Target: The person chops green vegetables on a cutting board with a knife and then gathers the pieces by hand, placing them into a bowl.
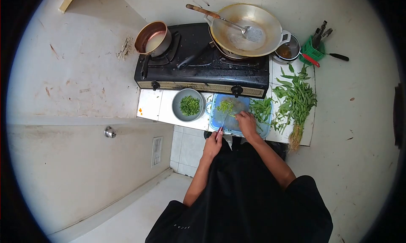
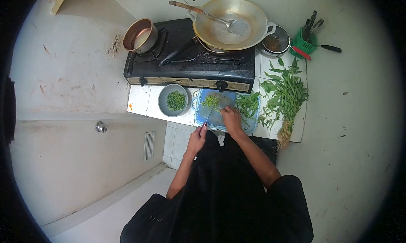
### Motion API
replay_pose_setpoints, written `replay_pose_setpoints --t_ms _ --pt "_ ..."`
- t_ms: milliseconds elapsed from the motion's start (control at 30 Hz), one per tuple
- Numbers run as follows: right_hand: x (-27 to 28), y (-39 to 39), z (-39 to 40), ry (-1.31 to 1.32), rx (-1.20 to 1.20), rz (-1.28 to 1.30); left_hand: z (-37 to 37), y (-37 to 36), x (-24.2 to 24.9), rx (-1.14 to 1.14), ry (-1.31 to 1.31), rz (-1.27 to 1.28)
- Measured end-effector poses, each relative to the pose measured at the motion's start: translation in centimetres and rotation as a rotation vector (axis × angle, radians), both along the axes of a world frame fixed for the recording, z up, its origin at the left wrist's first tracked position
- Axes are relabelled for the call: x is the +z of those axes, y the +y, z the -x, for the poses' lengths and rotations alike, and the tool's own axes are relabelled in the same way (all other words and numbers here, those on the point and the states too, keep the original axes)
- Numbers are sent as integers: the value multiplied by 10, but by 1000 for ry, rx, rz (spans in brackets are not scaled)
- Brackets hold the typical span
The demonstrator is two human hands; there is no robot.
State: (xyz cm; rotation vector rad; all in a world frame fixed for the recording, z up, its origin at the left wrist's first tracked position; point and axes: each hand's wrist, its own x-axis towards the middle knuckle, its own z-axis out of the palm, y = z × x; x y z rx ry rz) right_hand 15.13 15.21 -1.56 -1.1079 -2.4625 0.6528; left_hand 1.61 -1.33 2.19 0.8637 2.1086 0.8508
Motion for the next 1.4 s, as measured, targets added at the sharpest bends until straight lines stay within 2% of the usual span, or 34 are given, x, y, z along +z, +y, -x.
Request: replay_pose_setpoints --t_ms 167,533,833,1100,1200,1300,1400 --pt "7 -1 -1 -23 7 2 4 10 13 -25 -16 64" --pt "7 -3 -8 -27 28 -60 -6 5 7 -47 4 103" --pt "13 3 -17 43 29 9 -8 6 13 -24 -13 30" --pt "21 7 -18 194 -13 207 -5 1 4 -28 -9 12" --pt "23 6 -24 114 34 147 -5 2 10 -25 -35 57" --pt "16 3 -29 140 56 126 -6 1 8 -24 -26 42" --pt "10 -2 -29 174 44 208 -6 -1 4 -36 -15 56"
